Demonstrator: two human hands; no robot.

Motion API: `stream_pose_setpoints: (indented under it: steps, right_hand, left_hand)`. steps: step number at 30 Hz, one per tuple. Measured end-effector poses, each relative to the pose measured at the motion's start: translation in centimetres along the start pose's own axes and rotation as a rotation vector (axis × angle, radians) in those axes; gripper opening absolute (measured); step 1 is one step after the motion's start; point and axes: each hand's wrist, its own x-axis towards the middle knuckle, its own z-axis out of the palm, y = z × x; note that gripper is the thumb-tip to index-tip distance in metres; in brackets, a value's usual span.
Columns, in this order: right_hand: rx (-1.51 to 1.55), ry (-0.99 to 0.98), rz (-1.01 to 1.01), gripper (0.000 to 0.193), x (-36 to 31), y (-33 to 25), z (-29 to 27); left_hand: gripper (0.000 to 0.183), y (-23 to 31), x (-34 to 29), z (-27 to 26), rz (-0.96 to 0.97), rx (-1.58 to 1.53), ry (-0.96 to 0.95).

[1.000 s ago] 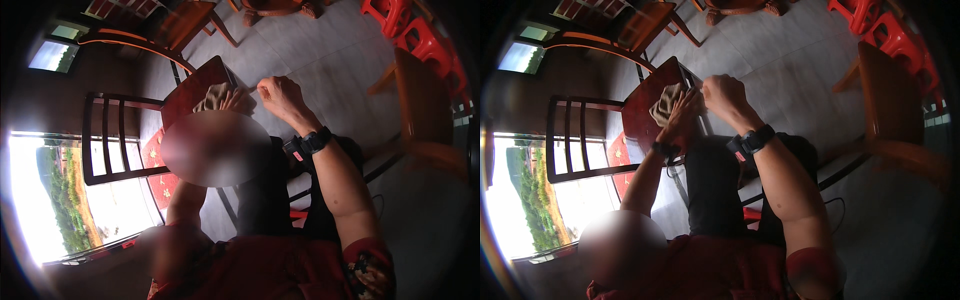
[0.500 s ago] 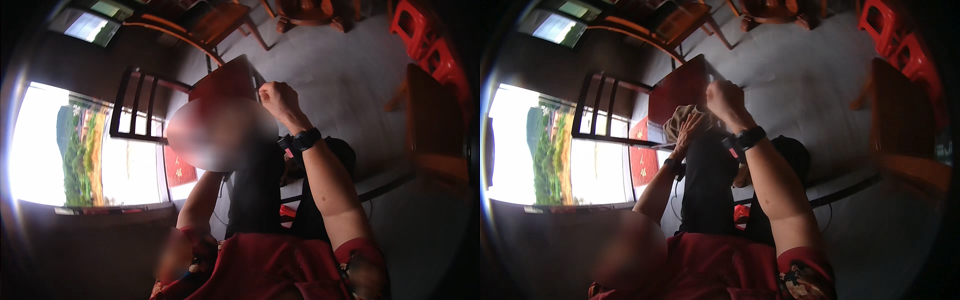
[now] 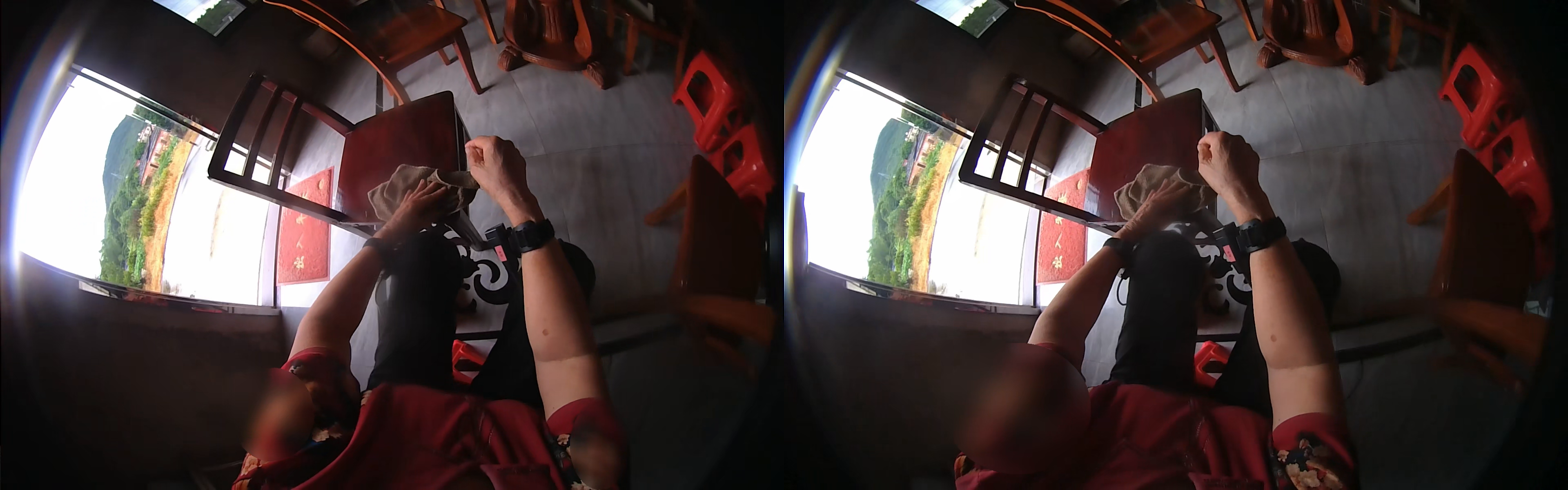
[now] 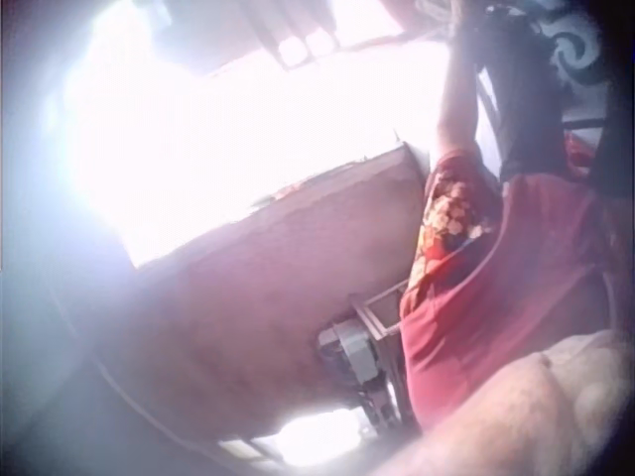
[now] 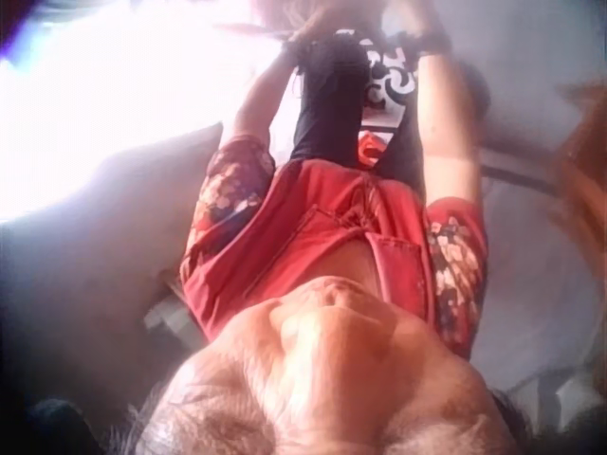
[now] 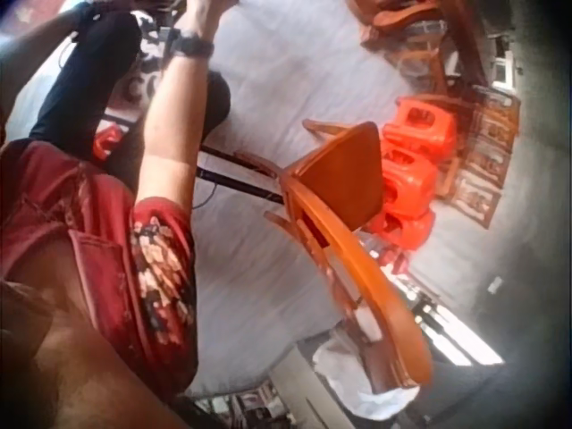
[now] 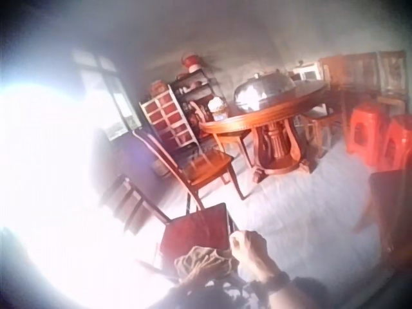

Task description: The person wipes down several wooden dining chairs with a cloth, cleaning the seats, legs, and backrests.

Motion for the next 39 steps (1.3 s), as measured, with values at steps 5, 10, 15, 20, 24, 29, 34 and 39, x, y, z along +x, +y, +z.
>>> stream_pose_setpoints:
  steps: [5, 10, 15, 20, 24, 29, 34, 39]
  right_hand:
    - [-0.059, 0.046, 0.046, 0.013, -0.1, 1.3, -0.1]
    - [-0.174, 0.021, 0.101, 0.011, -0.2, 3.0, 0.1]
    - [-0.233, 0.007, 0.095, 0.012, -0.2, 2.8, 0.8]
    - [-0.232, -0.039, 0.101, 0.014, 0.5, 1.8, 2.2]
    - [-0.211, -0.001, 0.135, 0.016, 1.5, 0.4, 3.9]
    - [-0.199, -0.008, 0.079, 0.015, 2.2, 0.1, 5.1]
    - [-0.19, 0.013, 0.053, 0.011, 3.0, 0.3, 5.3]
    - [-0.213, -0.031, 0.07, 0.013, 3.1, -0.1, 5.3]
  left_hand:
    - [0.052, 1.5, -0.8, -1.6, 0.027, -0.238, 0.202]
    - [0.032, 4.5, -2.9, -4.4, -0.008, -0.131, 0.351]
    - [0.018, 5.2, -3.3, -7.5, -0.185, -0.16, 0.44]
    - [0.025, 5.8, -0.8, -13.1, -0.257, -1.003, 0.736]
    - [0.025, 6.0, 0.5, -16.7, -0.104, -1.289, 0.852]
    - [0.032, 1.9, -4.4, -14.3, -0.32, -1.031, 0.907]
    - [0.041, -0.3, -6.0, -8.9, -0.258, -0.59, 0.836]
    - [0.049, 3.4, -2.2, -6.4, 0.027, 0.098, 0.291]
